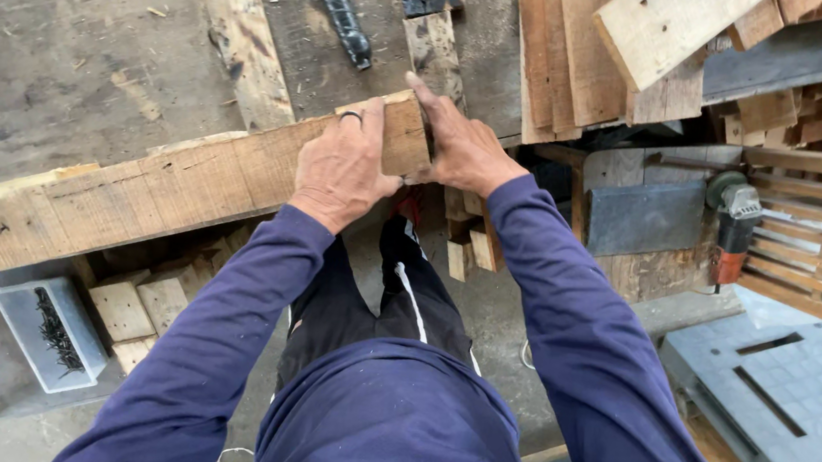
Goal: The person assembles small wooden blocks by nailing them together using a hammer. They pick up nails from a container, position the blocks, and hammer the nails to secure them. The person repeats this process to create multiple small wooden structures.
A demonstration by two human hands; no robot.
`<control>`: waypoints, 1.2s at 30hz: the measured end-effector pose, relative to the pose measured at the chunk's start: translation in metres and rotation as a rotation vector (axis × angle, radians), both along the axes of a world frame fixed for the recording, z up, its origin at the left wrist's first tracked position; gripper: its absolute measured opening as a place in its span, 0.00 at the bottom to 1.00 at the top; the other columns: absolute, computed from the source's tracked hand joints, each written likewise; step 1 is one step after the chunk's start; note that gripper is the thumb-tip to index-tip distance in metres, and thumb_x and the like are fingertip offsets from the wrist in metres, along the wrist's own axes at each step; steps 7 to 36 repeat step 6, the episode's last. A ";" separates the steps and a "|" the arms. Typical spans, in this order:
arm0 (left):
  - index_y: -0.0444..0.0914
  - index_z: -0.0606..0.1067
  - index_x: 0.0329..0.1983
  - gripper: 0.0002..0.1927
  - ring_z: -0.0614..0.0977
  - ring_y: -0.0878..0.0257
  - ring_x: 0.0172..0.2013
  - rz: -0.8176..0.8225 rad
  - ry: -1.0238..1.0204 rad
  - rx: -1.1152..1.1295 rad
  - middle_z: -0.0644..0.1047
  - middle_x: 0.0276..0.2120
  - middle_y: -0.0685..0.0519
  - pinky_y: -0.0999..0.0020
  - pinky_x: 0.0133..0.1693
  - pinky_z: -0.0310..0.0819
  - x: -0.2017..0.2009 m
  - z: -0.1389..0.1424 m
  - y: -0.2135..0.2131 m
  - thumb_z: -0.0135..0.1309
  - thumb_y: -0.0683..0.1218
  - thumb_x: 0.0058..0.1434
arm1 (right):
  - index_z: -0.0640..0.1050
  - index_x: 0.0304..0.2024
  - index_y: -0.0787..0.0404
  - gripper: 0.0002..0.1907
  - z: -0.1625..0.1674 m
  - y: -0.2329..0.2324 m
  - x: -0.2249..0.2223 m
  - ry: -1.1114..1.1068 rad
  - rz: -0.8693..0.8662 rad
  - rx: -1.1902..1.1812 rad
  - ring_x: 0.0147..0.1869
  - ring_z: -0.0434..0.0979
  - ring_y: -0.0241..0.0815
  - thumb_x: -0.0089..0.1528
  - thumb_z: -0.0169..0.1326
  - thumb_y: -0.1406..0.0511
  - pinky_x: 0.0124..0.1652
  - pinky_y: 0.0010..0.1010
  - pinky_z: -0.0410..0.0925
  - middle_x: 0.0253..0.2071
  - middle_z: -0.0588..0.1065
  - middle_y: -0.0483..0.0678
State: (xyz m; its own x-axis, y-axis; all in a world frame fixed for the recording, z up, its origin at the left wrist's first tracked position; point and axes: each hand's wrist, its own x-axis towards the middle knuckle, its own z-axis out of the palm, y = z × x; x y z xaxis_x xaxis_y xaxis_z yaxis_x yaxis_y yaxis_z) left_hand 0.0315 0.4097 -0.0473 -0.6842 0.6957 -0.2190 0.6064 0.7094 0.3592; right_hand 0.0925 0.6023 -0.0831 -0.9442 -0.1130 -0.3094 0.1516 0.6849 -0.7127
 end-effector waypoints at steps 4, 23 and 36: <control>0.32 0.64 0.64 0.50 0.82 0.46 0.42 0.055 -0.043 0.012 0.76 0.43 0.41 0.54 0.38 0.79 0.002 -0.005 0.006 0.73 0.55 0.41 | 0.45 0.73 0.39 0.66 -0.003 0.002 0.003 0.054 -0.010 0.016 0.61 0.75 0.62 0.45 0.77 0.54 0.53 0.51 0.70 0.64 0.70 0.54; 0.33 0.64 0.64 0.50 0.82 0.47 0.43 0.064 -0.035 0.015 0.76 0.44 0.41 0.55 0.39 0.79 0.003 -0.006 0.006 0.73 0.55 0.41 | 0.46 0.74 0.40 0.64 -0.007 0.003 0.005 0.026 -0.035 0.028 0.62 0.75 0.63 0.47 0.76 0.54 0.54 0.51 0.70 0.64 0.70 0.54; 0.33 0.64 0.64 0.50 0.82 0.47 0.43 0.064 -0.035 0.015 0.76 0.44 0.41 0.55 0.39 0.79 0.003 -0.006 0.006 0.73 0.55 0.41 | 0.46 0.74 0.40 0.64 -0.007 0.003 0.005 0.026 -0.035 0.028 0.62 0.75 0.63 0.47 0.76 0.54 0.54 0.51 0.70 0.64 0.70 0.54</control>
